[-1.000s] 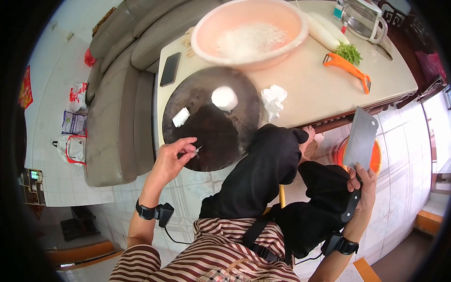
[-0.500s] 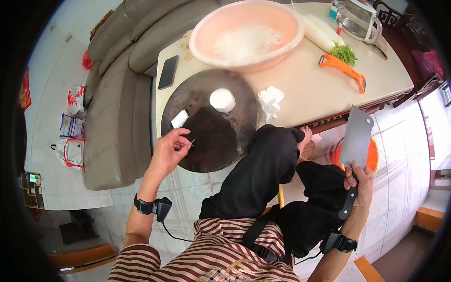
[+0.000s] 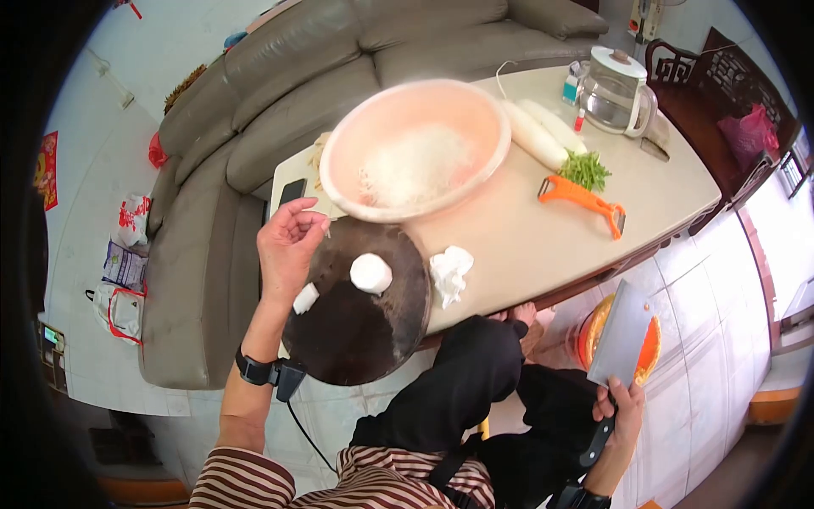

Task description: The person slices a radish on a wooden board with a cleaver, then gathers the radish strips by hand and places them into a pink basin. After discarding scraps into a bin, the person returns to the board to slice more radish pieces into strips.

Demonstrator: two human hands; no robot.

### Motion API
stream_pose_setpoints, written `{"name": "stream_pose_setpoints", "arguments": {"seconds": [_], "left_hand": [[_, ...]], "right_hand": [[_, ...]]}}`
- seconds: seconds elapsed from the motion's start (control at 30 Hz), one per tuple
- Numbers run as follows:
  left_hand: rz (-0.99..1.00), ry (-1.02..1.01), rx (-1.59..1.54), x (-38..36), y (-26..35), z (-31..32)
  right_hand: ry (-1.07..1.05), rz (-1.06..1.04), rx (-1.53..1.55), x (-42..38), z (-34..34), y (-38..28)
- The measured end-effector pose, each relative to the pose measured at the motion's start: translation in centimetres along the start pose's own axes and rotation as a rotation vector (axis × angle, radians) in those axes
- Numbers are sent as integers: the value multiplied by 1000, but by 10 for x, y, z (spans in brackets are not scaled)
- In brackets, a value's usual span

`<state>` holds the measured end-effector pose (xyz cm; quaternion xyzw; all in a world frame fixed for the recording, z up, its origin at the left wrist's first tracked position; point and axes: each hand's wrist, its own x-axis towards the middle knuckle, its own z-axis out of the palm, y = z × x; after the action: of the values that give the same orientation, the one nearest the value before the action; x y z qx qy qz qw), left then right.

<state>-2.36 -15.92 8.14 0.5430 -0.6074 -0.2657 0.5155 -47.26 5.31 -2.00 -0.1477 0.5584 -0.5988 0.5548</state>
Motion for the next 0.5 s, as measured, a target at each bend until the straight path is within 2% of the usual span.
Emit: {"name": "stream_pose_setpoints", "arguments": {"seconds": [0.2,0.33,0.5], "left_hand": [[80,31,26,31,-29,43],[229,67,252,42,-42,67],[182,-91,401,44,-45,70]], "right_hand": [[40,-11,43,-1,-9,4],[45,-5,66,0,-8,2],[76,27,62,-2,-5,1]]}}
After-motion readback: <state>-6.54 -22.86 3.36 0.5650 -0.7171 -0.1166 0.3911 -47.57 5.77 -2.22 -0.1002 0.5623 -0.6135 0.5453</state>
